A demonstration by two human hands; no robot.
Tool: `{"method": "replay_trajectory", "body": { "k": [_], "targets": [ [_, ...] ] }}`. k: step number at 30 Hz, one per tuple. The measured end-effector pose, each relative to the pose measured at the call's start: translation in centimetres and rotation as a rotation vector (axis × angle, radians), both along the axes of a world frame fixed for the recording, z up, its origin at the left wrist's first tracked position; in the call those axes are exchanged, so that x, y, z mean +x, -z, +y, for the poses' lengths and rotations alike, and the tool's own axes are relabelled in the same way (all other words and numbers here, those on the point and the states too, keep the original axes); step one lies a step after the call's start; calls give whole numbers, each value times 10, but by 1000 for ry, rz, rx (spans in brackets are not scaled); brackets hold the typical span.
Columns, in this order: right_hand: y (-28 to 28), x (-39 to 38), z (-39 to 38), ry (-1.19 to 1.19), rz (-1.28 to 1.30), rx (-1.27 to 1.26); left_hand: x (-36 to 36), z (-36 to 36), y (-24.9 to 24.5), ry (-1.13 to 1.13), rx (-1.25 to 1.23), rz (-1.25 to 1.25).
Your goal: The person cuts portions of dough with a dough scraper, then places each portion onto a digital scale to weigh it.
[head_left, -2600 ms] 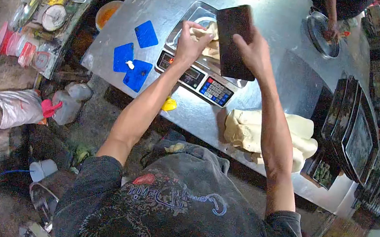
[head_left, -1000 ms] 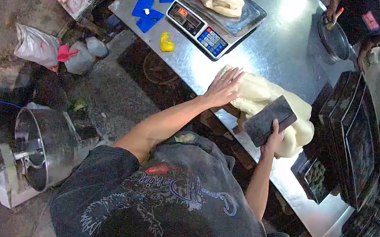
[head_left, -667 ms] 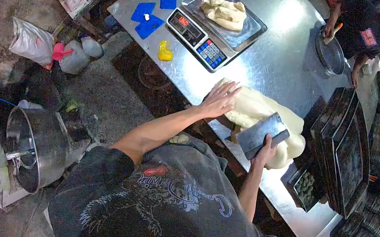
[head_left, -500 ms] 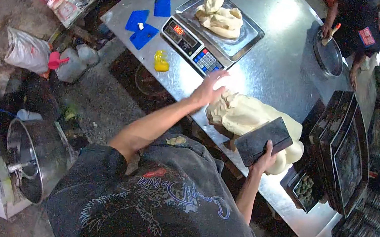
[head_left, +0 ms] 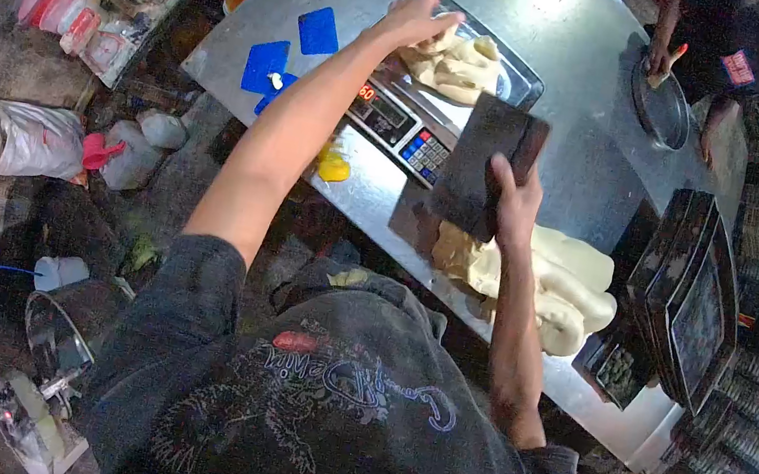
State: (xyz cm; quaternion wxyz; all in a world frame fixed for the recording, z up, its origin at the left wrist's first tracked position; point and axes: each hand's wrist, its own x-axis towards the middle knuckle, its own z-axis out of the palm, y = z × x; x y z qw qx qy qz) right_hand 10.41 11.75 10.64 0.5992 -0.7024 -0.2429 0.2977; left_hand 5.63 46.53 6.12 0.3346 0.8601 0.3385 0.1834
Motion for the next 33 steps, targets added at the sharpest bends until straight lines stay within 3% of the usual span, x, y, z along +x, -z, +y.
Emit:
{"method": "replay_trajectory", "body": {
  "k": [1,4,8,11,14,17,22,27,29,31,33],
  "targets": [
    [-8,1,17,-43,48,12,5,5,-2,67,-40,165],
    [-22,14,61,-13,35,-3,17,22,-1,250,20,223],
    [-25,50,104,91,107,63,9,14,-14,462,168,79],
    [-19,76,131,166,45,69,-3,7,-19,526,104,-28],
    [-2,98,150,179,39,-23,-11,8,-22,504,81,-203],
    [18,105,165,234,161,77,-10,7,-23,498,95,-256],
    [19,113,162,317,391,163,1,-15,-24,332,-85,-341],
    [-9,112,139,235,-7,40,16,7,26,322,48,-380],
    [-31,96,137,129,-226,-110,-9,-4,-10,216,-131,-150],
    [-40,81,148,85,-384,-143,-18,-2,-6,193,-76,-244],
    [-27,72,168,95,-571,-169,-27,-16,-12,82,-192,-199]
  ]
}}
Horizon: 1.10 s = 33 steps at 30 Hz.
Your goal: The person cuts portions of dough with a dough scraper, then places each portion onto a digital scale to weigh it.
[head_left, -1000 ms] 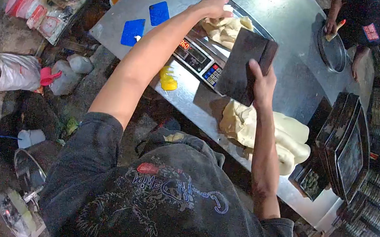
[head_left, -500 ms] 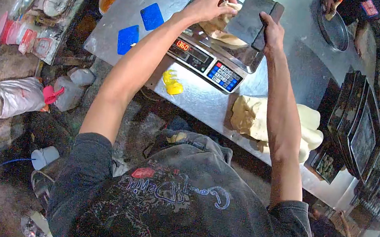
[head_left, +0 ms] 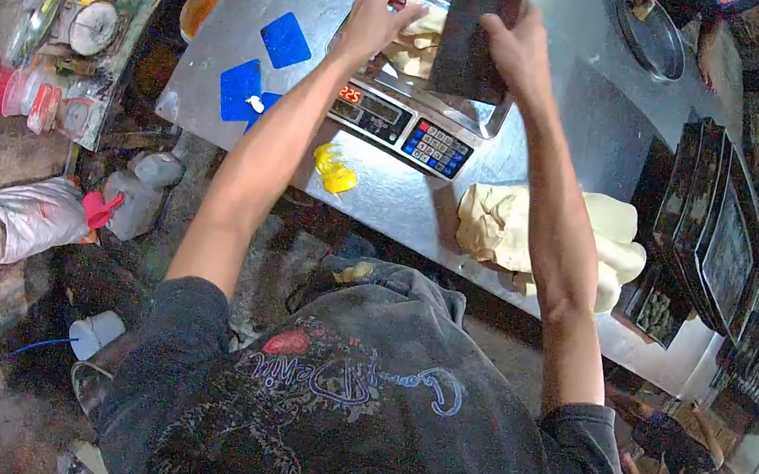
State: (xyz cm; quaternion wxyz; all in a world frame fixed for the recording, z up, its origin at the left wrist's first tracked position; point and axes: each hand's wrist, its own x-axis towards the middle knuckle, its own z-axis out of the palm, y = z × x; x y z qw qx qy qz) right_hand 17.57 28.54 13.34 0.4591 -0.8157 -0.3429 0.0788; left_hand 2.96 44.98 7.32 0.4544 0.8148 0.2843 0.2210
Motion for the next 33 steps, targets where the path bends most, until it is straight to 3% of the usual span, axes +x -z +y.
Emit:
{"method": "replay_trajectory", "body": {
  "k": [3,5,16,17,20,24,28,30,33],
  "targets": [
    [-17,-37,21,-28,-93,-196,-4,-10,6,-89,-215,-104],
    [-8,-43,34,-65,-208,-188,-8,-15,8,-133,-452,-176],
    [24,-36,87,-36,-177,-366,-26,-6,55,-110,-684,-287],
    [27,-27,89,-33,-143,-414,-35,-14,50,-62,-863,-423],
    [34,-13,81,7,-62,-431,-56,-36,54,-83,-1025,-658],
    [45,-5,68,16,23,-381,-77,-61,51,-99,-991,-667],
    [34,-6,51,-87,82,-159,-67,-52,63,-393,-863,-510],
    [18,-9,42,-110,21,-31,-53,-35,86,-451,-671,-448],
    [2,-27,41,-145,-109,46,-45,-36,65,-459,-454,-363]
  ]
}}
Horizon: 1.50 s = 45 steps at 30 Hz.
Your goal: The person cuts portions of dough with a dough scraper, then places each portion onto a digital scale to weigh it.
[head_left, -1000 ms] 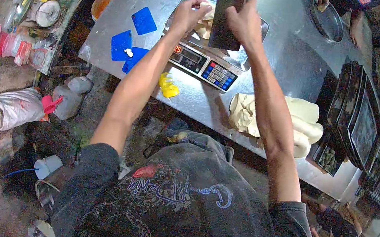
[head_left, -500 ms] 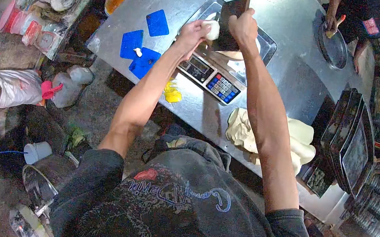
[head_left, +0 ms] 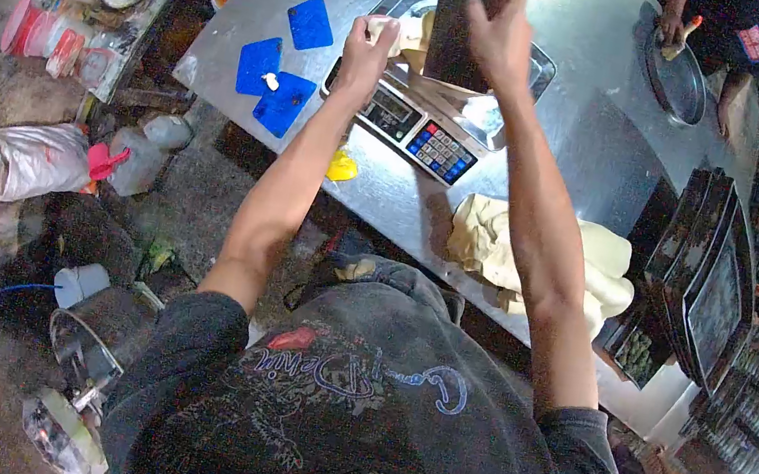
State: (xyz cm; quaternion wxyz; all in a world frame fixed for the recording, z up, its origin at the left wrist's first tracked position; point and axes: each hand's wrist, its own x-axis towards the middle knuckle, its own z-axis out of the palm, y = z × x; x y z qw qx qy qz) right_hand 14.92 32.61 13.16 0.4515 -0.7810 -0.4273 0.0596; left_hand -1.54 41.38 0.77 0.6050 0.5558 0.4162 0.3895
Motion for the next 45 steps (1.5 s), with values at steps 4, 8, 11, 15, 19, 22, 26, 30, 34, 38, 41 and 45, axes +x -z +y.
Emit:
{"method": "replay_trajectory", "body": {
  "k": [4,8,11,15,19,22,26,30,34,38,41,45],
  "targets": [
    [22,-36,10,12,-24,-249,5,-6,-34,111,211,100],
    [53,-37,23,10,-15,-305,3,-22,-77,168,388,-159],
    [137,8,47,-200,125,-46,-6,-56,-179,308,586,-414],
    [71,16,-13,-126,386,86,-42,-75,-195,90,1009,-241],
    [21,26,-160,-42,519,158,-87,-135,-88,155,79,-151],
    [51,44,-281,153,489,82,-110,-212,-12,283,-281,3],
    [96,62,-439,404,426,-30,-81,-291,-18,479,-59,61],
    [89,42,-514,614,425,68,-14,-328,-22,568,461,103],
    [109,36,-540,682,435,175,33,-370,31,637,857,563],
    [93,15,-524,637,594,276,45,-381,42,572,839,619],
    [90,19,-507,551,604,278,35,-372,33,677,779,598],
    [128,45,-481,445,539,197,20,-357,44,530,745,309]
  ]
}}
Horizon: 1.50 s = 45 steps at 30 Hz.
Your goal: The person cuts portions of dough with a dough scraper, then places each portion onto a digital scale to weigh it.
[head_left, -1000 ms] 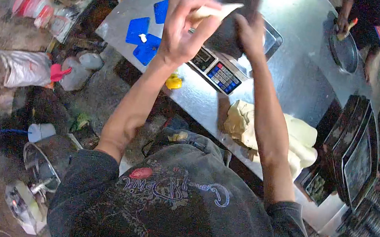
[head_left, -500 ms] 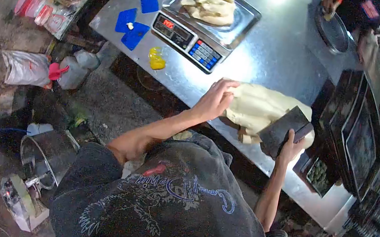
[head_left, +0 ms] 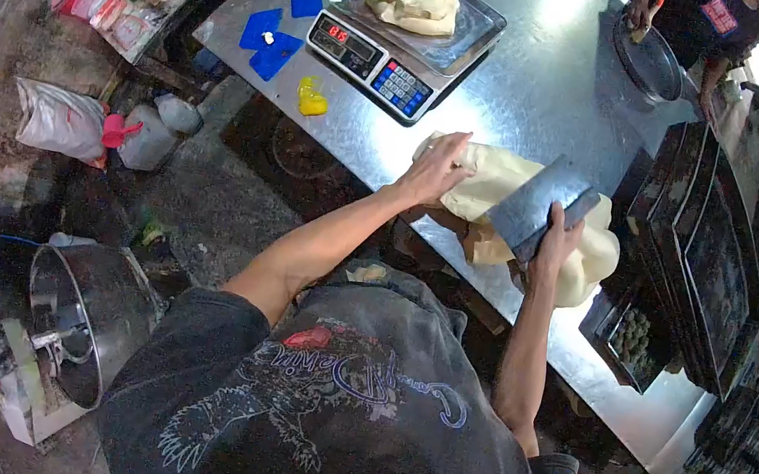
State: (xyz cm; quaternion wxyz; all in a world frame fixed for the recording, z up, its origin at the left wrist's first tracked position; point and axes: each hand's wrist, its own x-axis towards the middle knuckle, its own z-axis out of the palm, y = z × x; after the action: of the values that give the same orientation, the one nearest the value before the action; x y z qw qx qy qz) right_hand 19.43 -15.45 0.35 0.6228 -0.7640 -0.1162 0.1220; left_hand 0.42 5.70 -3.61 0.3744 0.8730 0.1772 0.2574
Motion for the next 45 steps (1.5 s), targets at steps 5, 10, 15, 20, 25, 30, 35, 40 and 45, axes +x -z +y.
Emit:
{"method": "replay_trajectory", "body": {
  "k": [5,10,15,20,25,30,35,40,45],
  "targets": [
    [-1,-6,18,-63,-95,-103,-10,13,-15,-43,-148,71],
    [4,0,13,-76,24,-120,-9,28,-15,51,-242,40],
    [-11,-12,18,71,95,16,-14,71,-20,-23,-330,-109],
    [-53,-34,61,149,15,19,-7,183,-57,-281,-93,-273],
    [-62,-36,138,27,-68,48,19,268,-82,-342,197,-227],
    [-89,-62,254,-122,-182,189,22,305,-67,-215,180,-129],
    [-90,-59,360,-90,-342,172,10,316,-81,-157,72,-205],
    [-76,-70,391,-235,-256,77,11,312,-82,-199,38,-279],
    [-64,-79,358,-431,-126,-57,19,307,-90,-339,-190,-304]
  ]
}}
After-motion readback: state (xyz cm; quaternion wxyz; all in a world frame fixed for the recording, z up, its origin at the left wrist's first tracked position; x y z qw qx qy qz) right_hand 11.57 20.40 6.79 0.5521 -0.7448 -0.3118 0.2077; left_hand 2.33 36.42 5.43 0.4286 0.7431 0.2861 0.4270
